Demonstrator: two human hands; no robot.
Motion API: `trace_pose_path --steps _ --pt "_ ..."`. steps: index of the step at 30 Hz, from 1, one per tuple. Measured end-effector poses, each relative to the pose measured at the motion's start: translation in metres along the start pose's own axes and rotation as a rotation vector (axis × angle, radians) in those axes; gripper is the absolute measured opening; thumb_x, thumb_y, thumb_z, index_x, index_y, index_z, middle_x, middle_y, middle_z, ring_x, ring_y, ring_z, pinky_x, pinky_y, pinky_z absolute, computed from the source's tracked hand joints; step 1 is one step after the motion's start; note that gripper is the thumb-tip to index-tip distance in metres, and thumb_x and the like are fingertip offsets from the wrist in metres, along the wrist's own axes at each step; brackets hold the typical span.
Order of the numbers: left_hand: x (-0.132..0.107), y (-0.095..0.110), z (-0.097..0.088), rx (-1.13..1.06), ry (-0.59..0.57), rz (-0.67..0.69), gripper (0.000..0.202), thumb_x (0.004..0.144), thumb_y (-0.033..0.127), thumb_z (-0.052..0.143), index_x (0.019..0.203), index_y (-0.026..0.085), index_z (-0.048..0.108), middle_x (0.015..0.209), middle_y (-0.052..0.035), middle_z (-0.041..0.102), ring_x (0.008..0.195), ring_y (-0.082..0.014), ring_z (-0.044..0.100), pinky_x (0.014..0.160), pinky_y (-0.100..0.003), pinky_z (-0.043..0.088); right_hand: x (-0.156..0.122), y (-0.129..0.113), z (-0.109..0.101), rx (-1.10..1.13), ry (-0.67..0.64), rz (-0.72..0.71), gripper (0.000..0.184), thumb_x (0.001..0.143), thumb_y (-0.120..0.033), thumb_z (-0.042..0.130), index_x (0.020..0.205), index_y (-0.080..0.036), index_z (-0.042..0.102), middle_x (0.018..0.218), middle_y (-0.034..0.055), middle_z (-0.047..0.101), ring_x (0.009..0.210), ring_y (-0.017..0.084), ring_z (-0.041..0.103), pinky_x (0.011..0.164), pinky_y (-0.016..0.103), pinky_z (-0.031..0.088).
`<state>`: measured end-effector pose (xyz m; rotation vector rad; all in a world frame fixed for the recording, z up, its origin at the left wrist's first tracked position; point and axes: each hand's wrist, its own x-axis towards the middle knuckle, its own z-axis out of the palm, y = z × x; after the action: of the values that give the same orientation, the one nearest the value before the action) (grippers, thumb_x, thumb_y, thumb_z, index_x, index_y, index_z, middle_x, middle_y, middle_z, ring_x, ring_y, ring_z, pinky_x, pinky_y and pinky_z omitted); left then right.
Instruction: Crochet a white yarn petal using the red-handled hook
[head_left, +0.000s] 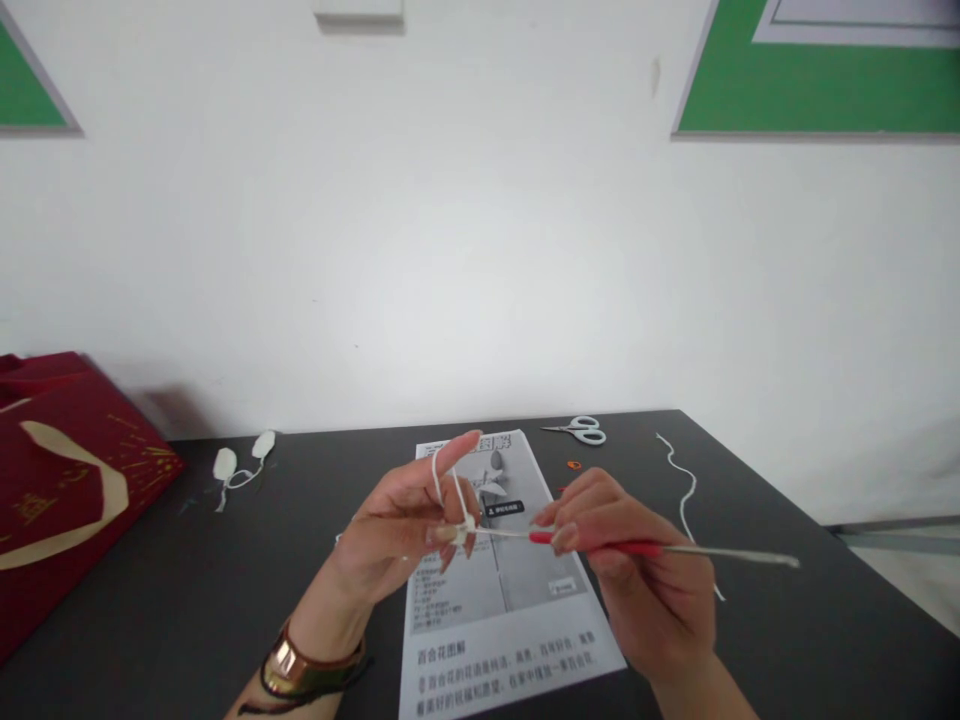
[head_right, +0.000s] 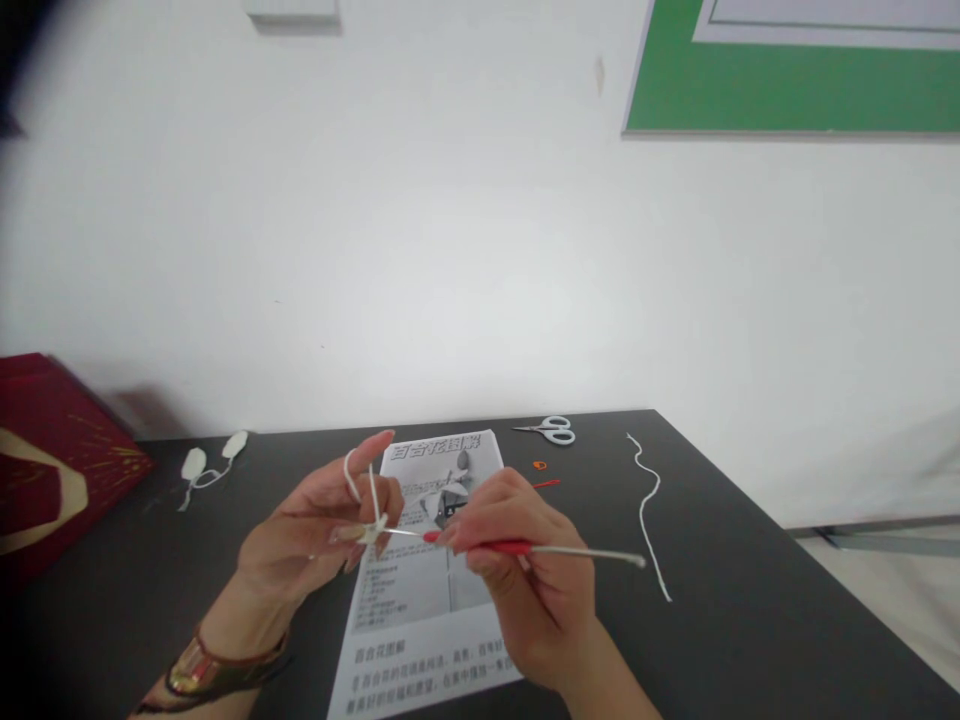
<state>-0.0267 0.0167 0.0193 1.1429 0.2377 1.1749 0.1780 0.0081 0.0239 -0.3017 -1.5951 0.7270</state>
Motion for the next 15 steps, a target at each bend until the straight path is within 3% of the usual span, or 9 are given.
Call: trace_pose_path --steps 6,10,15 --pt "0.001 0.003 -0.002 0.073 0.06 0.048 0.061 0.076 0.01 0.061 0.134 0.022 0.047 0.067 -0.0014 0.053 0.068 -0.0144 0.051 0.054 -0.022 0.039 -0.006 -0.007 0.004 -0.294 -0.086 -0.254 0.018 0.089 -0.018 0.051 0.103 -0.016 0.062 0.083 0.0081 0.071 0.08 0.021 0.066 0.07 0.038 0.055" --pt "0.0 0.006 -0.002 0.092 0.101 0.055 0.061 0.078 0.012 0.062 0.135 0.025 0.045 0.07 -0.0015 0.056 0.066 -0.0121 0.049 0.057 -0.022 0.039 -0.011 -0.009 0.006 -0.516 -0.221 -0.412 0.022 0.092 -0.018 0.046 0.107 -0.009 0.059 0.089 0.0114 0.072 0.085 0.019 0.068 0.083 0.038 0.055" --pt "0.002 0.005 0.0 0.099 0.104 0.047 0.062 0.078 0.011 0.062 0.136 0.026 0.043 0.075 -0.0027 0.06 0.066 -0.0118 0.051 0.056 -0.02 0.04 -0.016 -0.007 0.007 -0.693 -0.245 -0.51 0.021 0.086 -0.02 0.058 0.104 -0.009 0.061 0.09 0.0105 0.074 0.089 0.019 0.067 0.089 0.036 0.055"
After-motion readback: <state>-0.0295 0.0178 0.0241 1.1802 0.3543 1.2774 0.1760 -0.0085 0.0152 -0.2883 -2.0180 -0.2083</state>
